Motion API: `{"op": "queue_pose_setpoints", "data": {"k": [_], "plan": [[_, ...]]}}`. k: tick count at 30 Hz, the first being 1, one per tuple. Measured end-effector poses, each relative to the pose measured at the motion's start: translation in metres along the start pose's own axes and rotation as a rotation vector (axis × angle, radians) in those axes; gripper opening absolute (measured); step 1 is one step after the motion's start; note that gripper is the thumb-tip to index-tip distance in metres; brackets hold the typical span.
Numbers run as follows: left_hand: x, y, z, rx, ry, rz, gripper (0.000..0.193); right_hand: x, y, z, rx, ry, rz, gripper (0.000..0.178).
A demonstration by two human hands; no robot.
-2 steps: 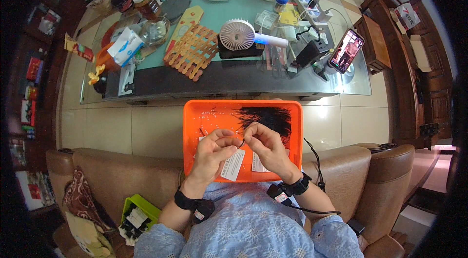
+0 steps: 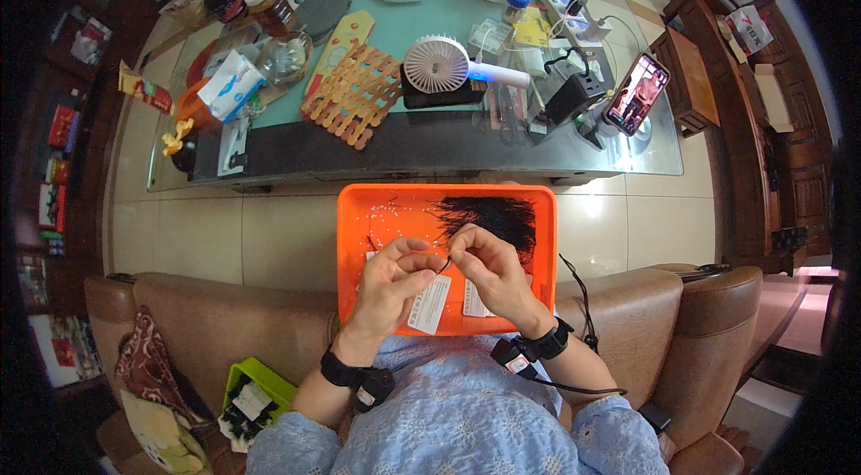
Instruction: The person sits and repeatedly picks up small white rectangular cards and black hair strands from an orange tray. They attach the hair to the cards by hand and place the finished units back into the tray. The process is repeated continuously.
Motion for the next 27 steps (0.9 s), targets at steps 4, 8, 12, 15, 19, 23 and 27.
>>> {"op": "queue_pose_setpoints", "data": {"k": [4, 8, 12, 15, 19, 23, 27], "plan": [[0.003, 0.0, -0.002, 0.001, 0.007, -0.139, 0.038, 0.0, 0.003, 0.001, 0.0, -0.036, -0.02, 0.005], [0.007, -0.003, -0.003, -0.034, 0.078, -0.28, 0.04, -0.003, 0.004, 0.004, -0.04, 0.056, -0.047, 0.008], [0.006, -0.001, 0.0, -0.086, 0.128, -0.325, 0.036, -0.004, 0.003, 0.006, -0.05, 0.09, -0.097, 0.008], [0.006, 0.002, 0.001, -0.088, 0.143, -0.325, 0.035, -0.003, 0.005, 0.009, -0.014, 0.023, -0.036, 0.007], [0.007, 0.004, 0.002, -0.113, 0.141, -0.375, 0.035, -0.004, 0.007, 0.011, -0.039, 0.011, -0.004, 0.005], [0.009, 0.006, 0.003, -0.09, 0.216, -0.417, 0.032, -0.003, 0.008, 0.013, -0.081, 0.075, -0.061, 0.004], [0.012, 0.006, 0.004, -0.082, 0.239, -0.493, 0.031, -0.002, 0.014, 0.013, -0.107, 0.083, -0.137, 0.006]]}}
Point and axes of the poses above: each hand's wrist, its own z-axis away from the middle knuckle, its own y-axis out of the palm, x = y × z, the point moved 2 cm from there along -z, towards the middle knuckle, and after that the axes turned 9 degrees about -y, right-handed, at the moved point
